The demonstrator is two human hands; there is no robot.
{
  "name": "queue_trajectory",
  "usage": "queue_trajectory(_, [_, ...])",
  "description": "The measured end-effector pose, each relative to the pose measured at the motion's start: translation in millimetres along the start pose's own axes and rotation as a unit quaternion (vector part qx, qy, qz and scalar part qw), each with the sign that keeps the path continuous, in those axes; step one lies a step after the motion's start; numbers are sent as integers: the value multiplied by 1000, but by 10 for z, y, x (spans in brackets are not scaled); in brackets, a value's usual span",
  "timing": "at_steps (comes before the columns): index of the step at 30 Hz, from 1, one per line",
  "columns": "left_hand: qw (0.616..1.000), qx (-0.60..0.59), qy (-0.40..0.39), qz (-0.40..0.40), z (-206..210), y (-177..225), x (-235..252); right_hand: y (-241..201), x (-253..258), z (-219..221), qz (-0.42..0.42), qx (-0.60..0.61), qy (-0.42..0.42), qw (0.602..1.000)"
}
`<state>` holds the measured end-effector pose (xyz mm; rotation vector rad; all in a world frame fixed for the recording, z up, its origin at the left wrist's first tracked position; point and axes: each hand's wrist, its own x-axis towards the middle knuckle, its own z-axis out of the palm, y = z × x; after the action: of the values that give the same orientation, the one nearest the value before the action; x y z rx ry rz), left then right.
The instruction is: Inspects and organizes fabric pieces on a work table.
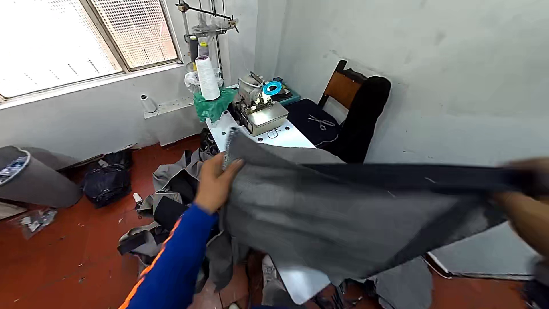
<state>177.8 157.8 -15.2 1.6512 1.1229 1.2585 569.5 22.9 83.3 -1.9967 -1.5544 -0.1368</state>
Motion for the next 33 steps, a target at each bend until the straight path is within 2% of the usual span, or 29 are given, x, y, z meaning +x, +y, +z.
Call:
queue_trajectory(1, [998,16,-16,-53,302,-302,252,353,250,350,-28,-27,16,999])
queue_trajectory(2, [993,41,-24,-106,583,-625,459,556,463,711,-8,-38,2,999])
queue_trajectory(5, [958,123,-22,-258,1080,-1474,796,795,661,1740,98,-53,-142,984])
queue_trajectory(6, [951,109,-10,-290,1110,-1691,837,689,572,1996,102,-41,-199,974])
queue_trajectory(8, [947,2,27,-319,1007,-2066,708,464,175,2515,74,-4,-323,943])
queue_trajectory(10, [938,-62,-12,-341,731,-2415,318,398,-325,3054,66,7,-411,909])
queue_trajectory(11, [932,-44,-85,-348,571,-2577,30,384,-479,3214,74,-19,-442,894])
queue_trajectory(12, [915,19,-190,-355,441,-2709,-274,368,-517,3278,79,-49,-461,883])
queue_trajectory(13, [876,102,-300,-364,370,-2739,-561,328,-458,3253,80,-68,-472,875])
queue_trajectory(14, [829,154,-368,-392,368,-2742,-826,242,-352,3157,75,-74,-487,867])
queue_trajectory(15, [809,161,-377,-422,405,-2815,-1070,103,-234,3011,57,-65,-501,861])
queue_trajectory(17, [824,163,-304,-450,486,-2969,-1345,-261,-77,2727,-31,-38,-527,848])
queue_trajectory(18, [833,168,-274,-450,494,-2986,-1383,-448,-64,2646,-79,-10,-539,838])
queue_trajectory(20, [849,152,-265,-432,406,-2931,-1398,-783,-139,2666,-153,33,-565,810])
queue_trajectory(23, [863,160,-255,-405,26,-2595,-1385,-1240,-383,2954,-201,1,-595,778])
queue_trajectory(25, [864,199,-257,-386,-270,-2268,-1392,-1503,-609,3156,-202,-37,-588,783])
queue_trajectory(28, [844,253,-323,-347,-475,-1708,-1354,-1786,-886,3392,-193,-84,-583,785])
queue_trajectory(30, [838,278,-348,-316,-490,-1425,-1307,-1861,-982,3502,-196,-95,-567,794])
queue_trajectory(33, [853,281,-352,-262,-664,-1028,-1239,-1791,-957,3474,-185,-51,-532,825])
